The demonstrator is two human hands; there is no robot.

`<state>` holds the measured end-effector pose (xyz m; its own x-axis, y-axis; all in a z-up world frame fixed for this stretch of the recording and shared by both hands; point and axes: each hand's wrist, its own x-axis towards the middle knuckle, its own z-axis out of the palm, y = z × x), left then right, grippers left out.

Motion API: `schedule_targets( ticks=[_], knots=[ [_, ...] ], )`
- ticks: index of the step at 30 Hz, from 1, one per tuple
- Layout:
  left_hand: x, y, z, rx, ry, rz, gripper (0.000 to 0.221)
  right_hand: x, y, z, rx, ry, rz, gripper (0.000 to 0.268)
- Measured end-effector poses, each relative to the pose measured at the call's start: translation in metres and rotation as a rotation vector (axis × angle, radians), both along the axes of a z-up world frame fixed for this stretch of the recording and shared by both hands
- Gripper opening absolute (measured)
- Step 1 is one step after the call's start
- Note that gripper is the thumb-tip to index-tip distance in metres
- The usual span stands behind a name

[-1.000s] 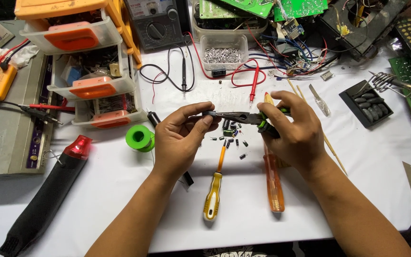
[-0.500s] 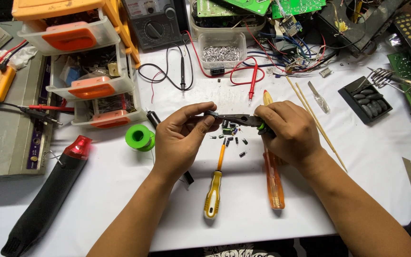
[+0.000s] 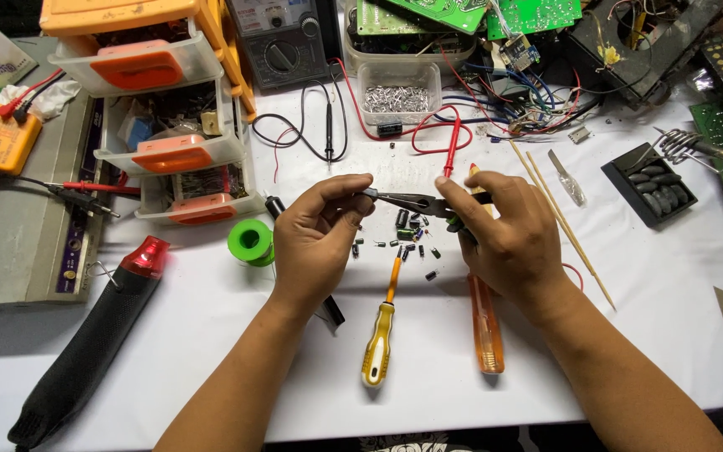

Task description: Removing electronic components with pliers and cleaning a circuit board with a brush.

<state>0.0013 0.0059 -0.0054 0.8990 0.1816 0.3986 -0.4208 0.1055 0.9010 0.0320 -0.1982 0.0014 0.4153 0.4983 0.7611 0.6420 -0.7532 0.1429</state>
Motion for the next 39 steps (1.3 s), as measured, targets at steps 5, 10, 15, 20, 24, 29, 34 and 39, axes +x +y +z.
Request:
schedule_targets(
  ticks=[5,10,15,20,24,29,34,39],
  knots=[
    [0.002,-0.001,-0.005,-0.057,0.026,-0.014,0.018,0.001,-0.001,0.005,0.009,-0.012,0.043,0.047],
    [0.002,-0.002,-0.003,-0.080,0.061,-0.037,0.018,0.002,-0.005,-0.002,0.029,-0.027,0.003,0.043],
    [0.002,-0.002,-0.001,-0.128,0.061,-0.037,0.018,0.006,-0.009,-0.007,0.044,0.012,0.072,0.050],
    [0.003,-0.001,0.000,-0.147,0.066,-0.041,0.018,0.008,-0.006,-0.002,0.024,0.006,0.127,0.046],
    [0.004,0.003,0.007,-0.192,0.071,0.013,0.017,0.012,-0.006,-0.007,0.051,-0.006,0.112,0.038],
    [0.005,0.006,0.005,-0.192,0.063,0.017,0.017,0.017,-0.016,-0.006,0.083,-0.009,0.111,0.039],
    [0.006,0.010,0.006,-0.012,0.054,-0.010,0.026,-0.005,-0.026,0.033,0.220,0.312,0.006,0.038],
    [0.004,0.013,0.013,0.587,-0.106,0.001,0.024,-0.050,-0.042,0.058,0.164,0.611,-0.139,0.037]
  ],
)
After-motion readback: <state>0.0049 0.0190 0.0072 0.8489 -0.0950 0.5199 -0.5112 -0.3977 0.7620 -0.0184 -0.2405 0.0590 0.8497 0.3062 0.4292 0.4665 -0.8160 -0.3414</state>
